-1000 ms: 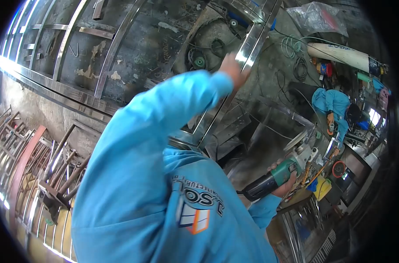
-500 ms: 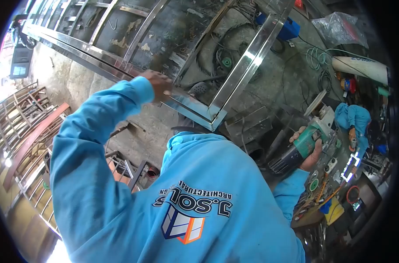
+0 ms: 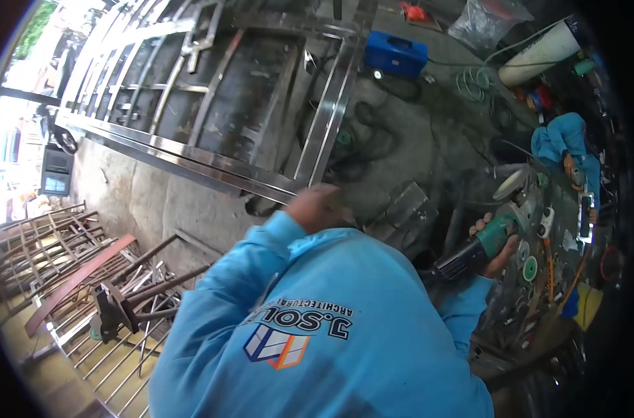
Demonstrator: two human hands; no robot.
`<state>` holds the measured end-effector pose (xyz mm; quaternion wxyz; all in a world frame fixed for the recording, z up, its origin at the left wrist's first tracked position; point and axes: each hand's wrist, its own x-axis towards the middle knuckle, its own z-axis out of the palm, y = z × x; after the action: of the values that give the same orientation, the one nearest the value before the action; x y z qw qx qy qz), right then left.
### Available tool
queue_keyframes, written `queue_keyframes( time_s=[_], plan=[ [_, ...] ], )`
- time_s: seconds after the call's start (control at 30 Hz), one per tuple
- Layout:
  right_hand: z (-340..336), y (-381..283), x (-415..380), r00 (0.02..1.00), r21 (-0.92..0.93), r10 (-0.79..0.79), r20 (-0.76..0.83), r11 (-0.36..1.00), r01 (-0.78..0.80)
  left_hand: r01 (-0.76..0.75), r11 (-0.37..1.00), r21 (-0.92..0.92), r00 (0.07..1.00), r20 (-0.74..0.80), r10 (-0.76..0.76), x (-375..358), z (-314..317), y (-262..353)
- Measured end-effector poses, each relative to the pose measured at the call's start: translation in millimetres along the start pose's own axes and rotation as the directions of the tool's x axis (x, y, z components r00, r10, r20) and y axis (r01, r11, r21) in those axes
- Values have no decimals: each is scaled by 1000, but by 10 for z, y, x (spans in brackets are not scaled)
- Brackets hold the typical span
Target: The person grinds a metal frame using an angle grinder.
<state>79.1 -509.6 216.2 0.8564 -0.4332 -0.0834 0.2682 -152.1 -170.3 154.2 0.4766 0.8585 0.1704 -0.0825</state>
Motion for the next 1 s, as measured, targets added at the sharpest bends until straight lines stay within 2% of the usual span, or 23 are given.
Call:
queue_keyframes(
  time_s=[0.03, 0.07, 0.1, 0.17, 0.27, 0.33, 0.4, 0.47, 0.5, 0.57, 0.63, 0.73, 0.77, 0.93, 1.0],
  plan=[
    [-85, -1, 43, 998, 55, -16, 56, 998, 13, -74, 997, 24, 997, -37, 75, 141, 233, 215],
    [-84, 34, 120, 994, 88, -42, 102, 996, 33, -196, 979, -59, 978, -80, 191, 245, 373, 483],
    [-60, 59, 205, 987, 118, -71, 146, 992, 54, -197, 963, -186, 970, 104, 218, 368, 339, 872],
    [108, 56, 319, 975, 136, -127, 184, 985, 103, -207, 934, -290, 919, 270, 287, 563, 422, 1392],
    [306, 176, 458, 964, 255, -117, 238, 965, 54, -9, 824, -567, 839, 443, 315, 784, 607, 1705],
    [515, 162, 525, 946, 197, -82, 314, 980, 19, -64, 780, -623, 867, 353, 353, 866, 686, 1612],
    [446, 186, 612, 971, 147, 40, 237, 986, -77, -123, 776, -618, 883, 290, 370, 978, 759, 1432],
    [428, 337, 737, 989, 37, 136, -54, 990, -134, -154, 825, -544, 909, 249, 334, 1053, 567, 1327],
    [423, 393, 813, 995, -202, 74, -73, 975, -88, -172, 855, -490, 915, 243, 323, 1105, 441, 1357],
    [627, 386, 969, 993, -138, 72, -91, 987, -84, -107, 810, -576, 900, 291, 326, 1310, 403, 1181],
    [800, 332, 1125, 991, -70, 45, -124, 996, -53, -80, 811, -579, 884, 335, 326, 1430, 188, 1326],
    [889, 288, 1327, 981, 76, 18, -193, 997, -4, -227, 843, -488, 863, 301, 406, 1674, 30, 1363],
    [881, 274, 1427, 977, 124, 23, -214, 992, 3, -204, 839, -504, 848, 338, 409, 1793, -43, 1421],
    [891, 355, 1549, 970, 62, 14, -242, 998, 1, -38, 810, -586, 782, 487, 389, 1970, -209, 1408],
    [857, 308, 1570, 968, 45, -31, -247, 998, 43, -75, 802, -593, 773, 473, 422, 2114, -151, 1330]
  ],
)
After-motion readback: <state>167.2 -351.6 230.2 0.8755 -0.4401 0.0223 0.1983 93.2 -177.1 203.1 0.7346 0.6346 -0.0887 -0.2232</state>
